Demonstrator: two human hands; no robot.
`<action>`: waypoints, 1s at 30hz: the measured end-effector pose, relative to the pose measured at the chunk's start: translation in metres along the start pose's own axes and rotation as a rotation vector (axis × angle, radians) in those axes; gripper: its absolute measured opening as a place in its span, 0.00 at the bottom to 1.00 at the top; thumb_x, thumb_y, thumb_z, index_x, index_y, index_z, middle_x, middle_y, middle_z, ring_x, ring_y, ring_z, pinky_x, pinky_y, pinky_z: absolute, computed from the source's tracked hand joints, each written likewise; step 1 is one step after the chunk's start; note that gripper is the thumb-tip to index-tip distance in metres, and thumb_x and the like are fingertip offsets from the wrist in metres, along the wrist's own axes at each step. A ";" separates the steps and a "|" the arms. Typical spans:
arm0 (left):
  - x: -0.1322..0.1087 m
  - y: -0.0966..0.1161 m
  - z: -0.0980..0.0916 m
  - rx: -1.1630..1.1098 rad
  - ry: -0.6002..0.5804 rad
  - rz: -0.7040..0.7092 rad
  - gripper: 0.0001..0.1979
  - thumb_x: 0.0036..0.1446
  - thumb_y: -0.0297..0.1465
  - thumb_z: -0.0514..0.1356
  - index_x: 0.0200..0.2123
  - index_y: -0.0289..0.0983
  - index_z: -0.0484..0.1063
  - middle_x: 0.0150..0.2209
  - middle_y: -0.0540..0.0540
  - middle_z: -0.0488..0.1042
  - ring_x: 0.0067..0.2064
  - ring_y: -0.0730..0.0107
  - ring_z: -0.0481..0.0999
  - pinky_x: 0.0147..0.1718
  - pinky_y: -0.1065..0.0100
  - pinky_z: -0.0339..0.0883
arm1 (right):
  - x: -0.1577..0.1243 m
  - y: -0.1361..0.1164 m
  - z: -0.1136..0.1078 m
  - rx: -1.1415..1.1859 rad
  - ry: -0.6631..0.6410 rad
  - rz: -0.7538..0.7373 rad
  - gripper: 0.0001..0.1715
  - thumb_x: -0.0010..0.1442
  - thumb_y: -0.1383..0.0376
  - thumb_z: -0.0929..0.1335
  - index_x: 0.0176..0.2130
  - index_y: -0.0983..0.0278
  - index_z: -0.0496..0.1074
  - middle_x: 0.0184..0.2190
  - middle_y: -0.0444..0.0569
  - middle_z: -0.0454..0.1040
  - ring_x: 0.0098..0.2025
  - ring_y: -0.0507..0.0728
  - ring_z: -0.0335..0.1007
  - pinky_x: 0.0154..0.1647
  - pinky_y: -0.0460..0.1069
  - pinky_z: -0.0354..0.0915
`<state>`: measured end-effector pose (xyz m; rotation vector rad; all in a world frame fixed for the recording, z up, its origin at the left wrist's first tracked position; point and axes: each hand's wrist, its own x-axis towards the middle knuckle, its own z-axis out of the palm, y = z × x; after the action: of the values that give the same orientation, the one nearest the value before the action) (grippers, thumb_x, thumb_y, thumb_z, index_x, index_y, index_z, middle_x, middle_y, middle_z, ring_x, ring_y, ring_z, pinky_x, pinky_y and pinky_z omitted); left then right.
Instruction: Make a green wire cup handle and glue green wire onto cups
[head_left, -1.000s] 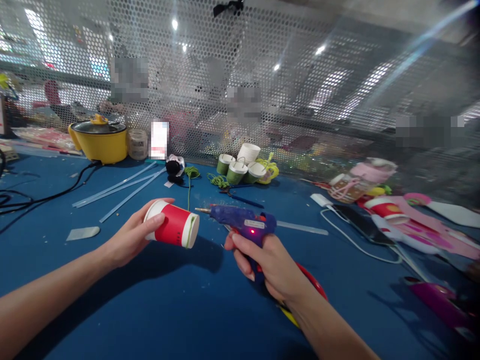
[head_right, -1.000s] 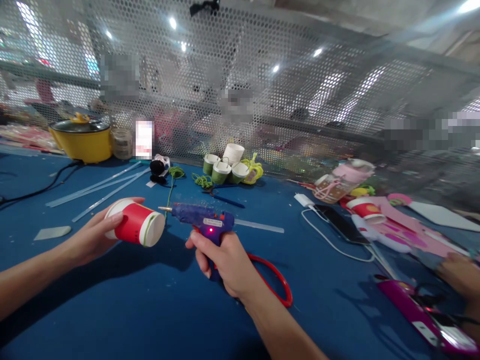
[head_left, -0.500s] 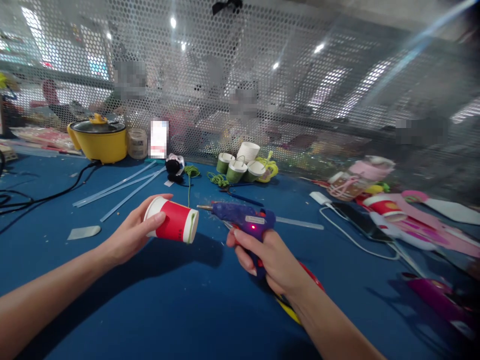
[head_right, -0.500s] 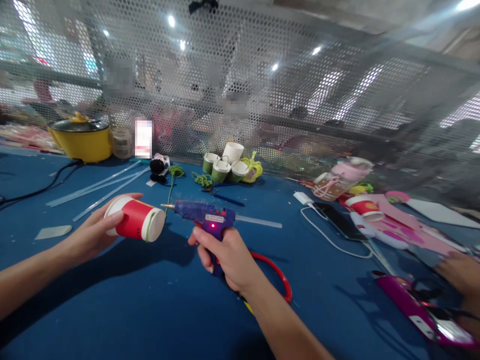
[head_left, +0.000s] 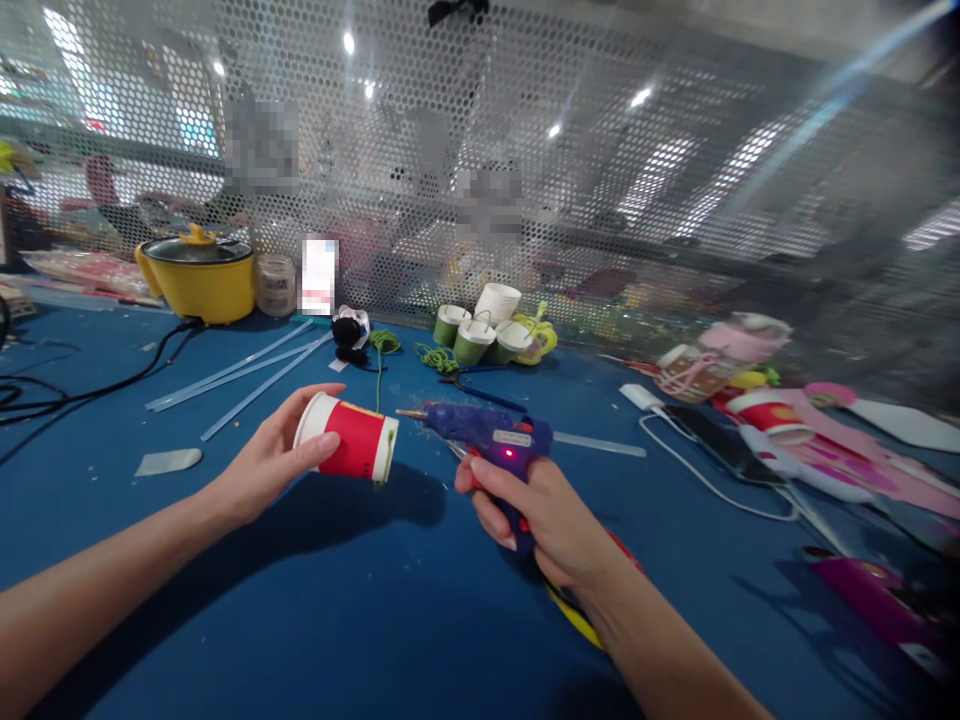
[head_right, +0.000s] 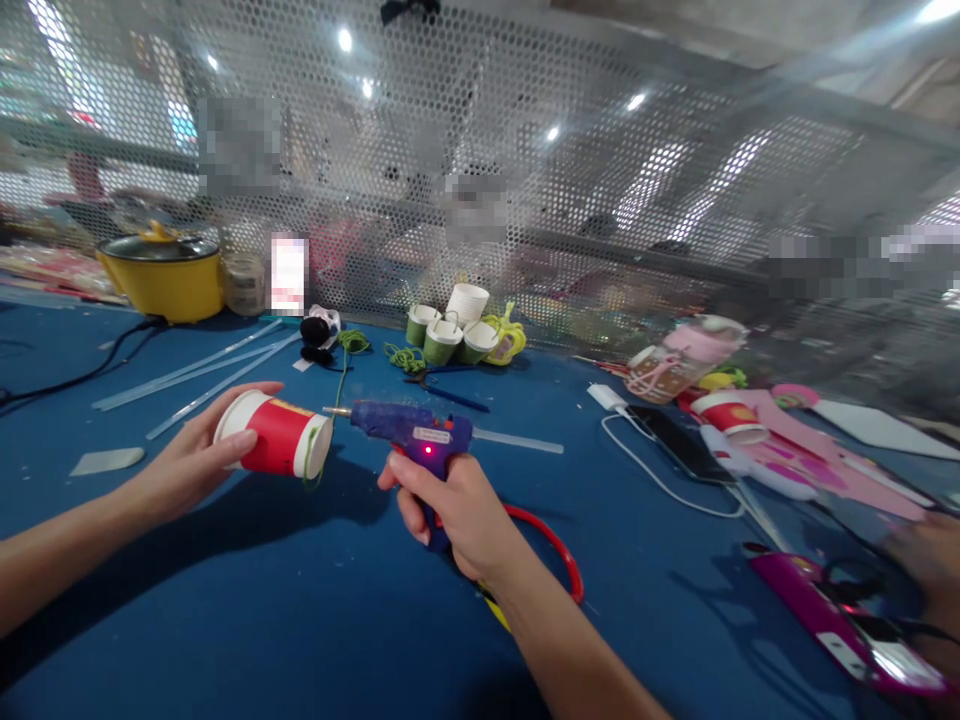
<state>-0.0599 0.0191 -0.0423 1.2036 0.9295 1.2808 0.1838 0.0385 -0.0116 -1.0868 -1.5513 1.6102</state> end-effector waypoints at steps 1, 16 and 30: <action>0.000 0.000 0.000 0.003 0.007 -0.008 0.24 0.48 0.36 0.60 0.49 0.43 0.59 0.39 0.47 0.67 0.36 0.71 0.67 0.33 0.72 0.64 | -0.002 -0.001 0.000 -0.008 -0.025 0.002 0.15 0.55 0.58 0.64 0.27 0.68 0.67 0.09 0.37 0.58 0.12 0.43 0.50 0.13 0.41 0.47; -0.001 0.002 0.004 -0.015 0.003 -0.047 0.24 0.48 0.37 0.59 0.50 0.43 0.59 0.37 0.47 0.68 0.34 0.71 0.67 0.32 0.71 0.63 | -0.006 -0.007 -0.003 -0.115 -0.055 -0.015 0.16 0.55 0.57 0.64 0.27 0.68 0.66 0.10 0.38 0.59 0.11 0.45 0.52 0.12 0.42 0.48; -0.001 0.003 0.004 -0.018 0.029 -0.048 0.24 0.47 0.37 0.60 0.49 0.42 0.60 0.38 0.46 0.68 0.35 0.69 0.68 0.34 0.69 0.63 | -0.013 -0.019 -0.006 -0.388 -0.067 -0.044 0.16 0.55 0.57 0.64 0.27 0.68 0.67 0.11 0.39 0.60 0.14 0.46 0.55 0.16 0.43 0.53</action>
<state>-0.0568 0.0177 -0.0388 1.1446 0.9600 1.2686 0.1936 0.0314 0.0088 -1.1962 -1.9729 1.3600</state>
